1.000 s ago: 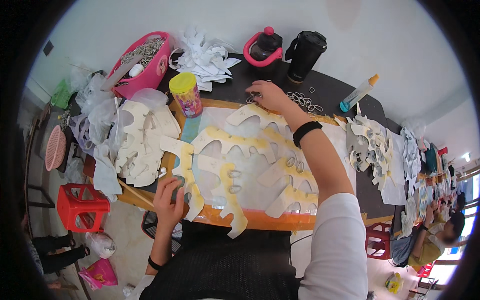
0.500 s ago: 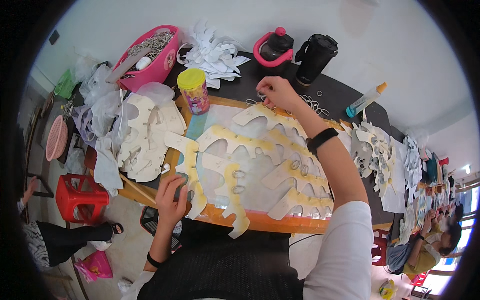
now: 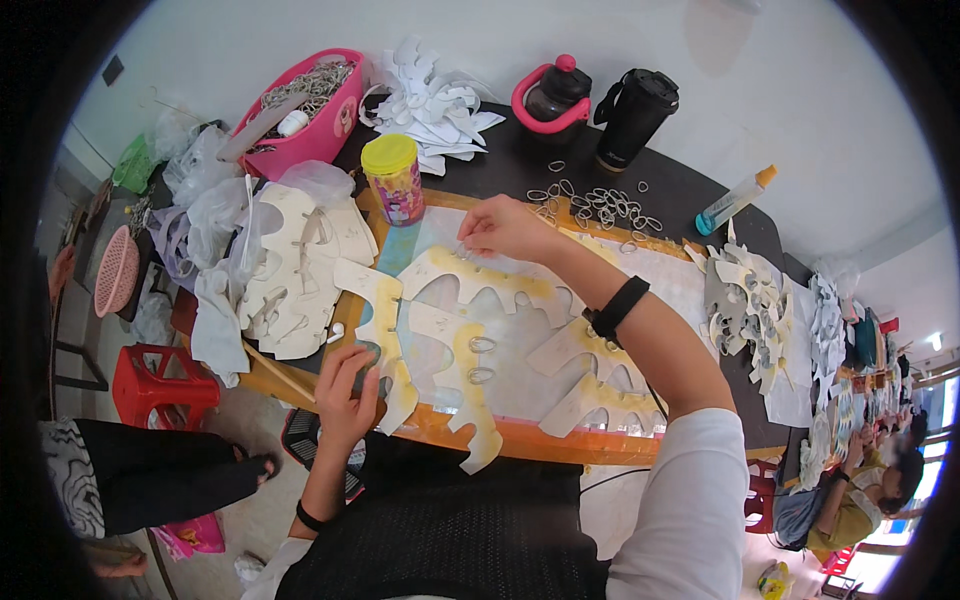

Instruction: Placing metal rings or buckles onto pre-cut shoe upper components on a workbench.

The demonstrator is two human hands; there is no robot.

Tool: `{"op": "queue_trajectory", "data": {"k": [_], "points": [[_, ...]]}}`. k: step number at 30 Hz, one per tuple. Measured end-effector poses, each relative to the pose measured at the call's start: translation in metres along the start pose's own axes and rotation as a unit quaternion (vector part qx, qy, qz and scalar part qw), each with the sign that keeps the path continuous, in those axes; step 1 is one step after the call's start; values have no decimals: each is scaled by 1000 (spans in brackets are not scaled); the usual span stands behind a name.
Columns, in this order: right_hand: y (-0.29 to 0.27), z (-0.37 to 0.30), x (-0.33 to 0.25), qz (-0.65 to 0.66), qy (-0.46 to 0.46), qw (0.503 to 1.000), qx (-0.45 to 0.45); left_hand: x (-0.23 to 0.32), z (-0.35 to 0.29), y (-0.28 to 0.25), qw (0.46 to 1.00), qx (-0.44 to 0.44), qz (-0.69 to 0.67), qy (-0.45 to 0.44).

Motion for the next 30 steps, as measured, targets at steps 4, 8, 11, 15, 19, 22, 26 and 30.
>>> {"op": "queue_trajectory", "data": {"k": [4,8,11,15,19,22,26,30], "points": [[5,4,6,-13,21,998,54,0,1,0,1000,1,-4,2],[8,5,2,-89,14,993,71,-1,0,0,1000,1,-6,3],[4,0,-13,-141,10,986,93,-3,-2,0,1000,2,-1,0],[-45,-1,-10,-314,-39,925,211,-3,-2,1,1000,2,0,1],[-95,-8,24,-441,56,859,256,-3,-1,4,1000,1,-3,-1],[-100,-5,38,-458,83,858,216,-3,-2,1,1000,1,3,-5],[-93,-9,27,-432,96,866,232,-3,-2,1,1000,1,3,-8],[-82,-11,15,-180,79,967,162,-2,-2,1,1000,2,-2,-4]]}}
Point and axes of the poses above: each hand's wrist, its own z-axis towards the middle knuckle, its own y-axis out of the palm, x = y × z, the point moved 7 cm from there along z, towards the middle knuckle, and after that the axes turned 2 degrees about -x, right-handed, at the moved point
